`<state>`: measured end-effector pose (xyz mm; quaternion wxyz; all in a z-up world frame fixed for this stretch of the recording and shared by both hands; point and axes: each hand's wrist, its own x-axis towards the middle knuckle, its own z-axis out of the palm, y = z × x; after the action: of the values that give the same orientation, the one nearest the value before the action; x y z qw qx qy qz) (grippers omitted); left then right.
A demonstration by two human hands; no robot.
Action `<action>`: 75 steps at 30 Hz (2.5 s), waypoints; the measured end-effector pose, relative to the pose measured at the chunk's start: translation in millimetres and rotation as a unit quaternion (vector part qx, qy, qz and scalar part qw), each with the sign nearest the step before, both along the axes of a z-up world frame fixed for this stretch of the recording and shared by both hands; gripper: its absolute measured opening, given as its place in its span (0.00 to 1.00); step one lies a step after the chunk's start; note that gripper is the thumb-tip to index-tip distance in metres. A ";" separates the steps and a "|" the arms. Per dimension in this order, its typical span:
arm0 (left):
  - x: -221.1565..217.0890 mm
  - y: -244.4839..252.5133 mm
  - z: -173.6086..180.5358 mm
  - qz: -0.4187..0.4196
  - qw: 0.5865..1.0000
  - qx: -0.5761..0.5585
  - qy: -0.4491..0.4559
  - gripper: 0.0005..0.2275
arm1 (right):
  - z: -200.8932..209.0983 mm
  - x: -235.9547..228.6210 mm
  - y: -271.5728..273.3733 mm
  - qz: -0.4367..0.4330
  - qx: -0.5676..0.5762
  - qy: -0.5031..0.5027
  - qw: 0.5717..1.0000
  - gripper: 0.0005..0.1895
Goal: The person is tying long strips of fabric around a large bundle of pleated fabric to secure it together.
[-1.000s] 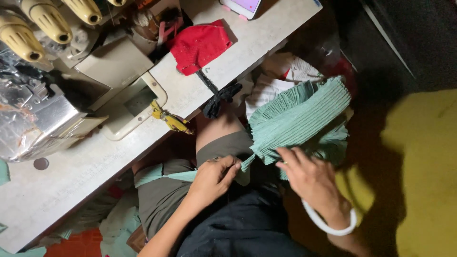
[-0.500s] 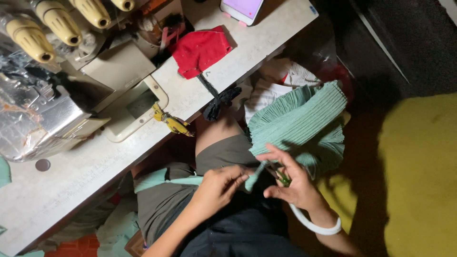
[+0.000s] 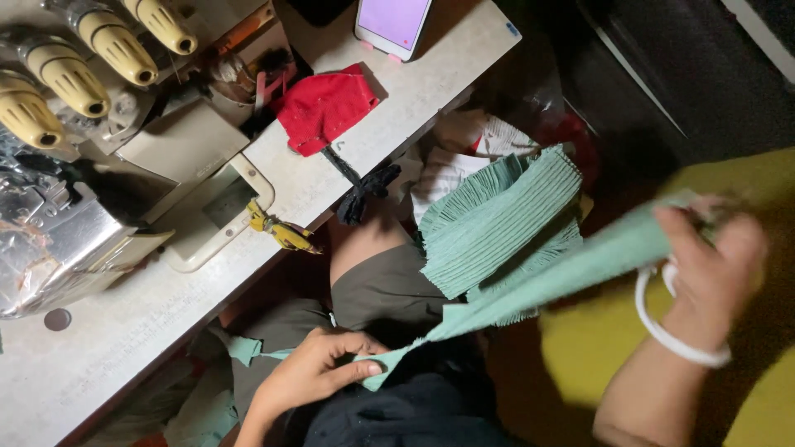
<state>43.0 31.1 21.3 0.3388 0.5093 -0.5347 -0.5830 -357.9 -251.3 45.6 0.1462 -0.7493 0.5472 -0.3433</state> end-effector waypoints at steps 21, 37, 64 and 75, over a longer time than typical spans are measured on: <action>-35.6 -34.2 -36.0 0.196 0.970 -0.093 -0.111 0.10 | -3.8 116.5 8.4 0.071 -0.072 0.156 0.983 0.35; -39.6 -34.9 -14.4 0.189 0.977 -0.021 -0.094 0.10 | -33.0 158.3 128.3 0.330 -0.062 0.293 0.895 0.11; -23.7 -36.0 -21.5 0.069 0.993 0.064 -0.074 0.14 | -62.0 74.7 -80.8 0.096 0.143 0.050 0.984 0.10; -47.9 -52.7 -13.8 0.100 0.990 0.091 -0.032 0.13 | -41.6 96.5 -63.3 0.006 0.102 0.158 0.982 0.33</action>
<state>-4.8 -21.6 7.4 0.3298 0.6073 -0.4364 -0.5761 -261.4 -314.6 3.9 0.1356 -0.7786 0.5908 -0.1622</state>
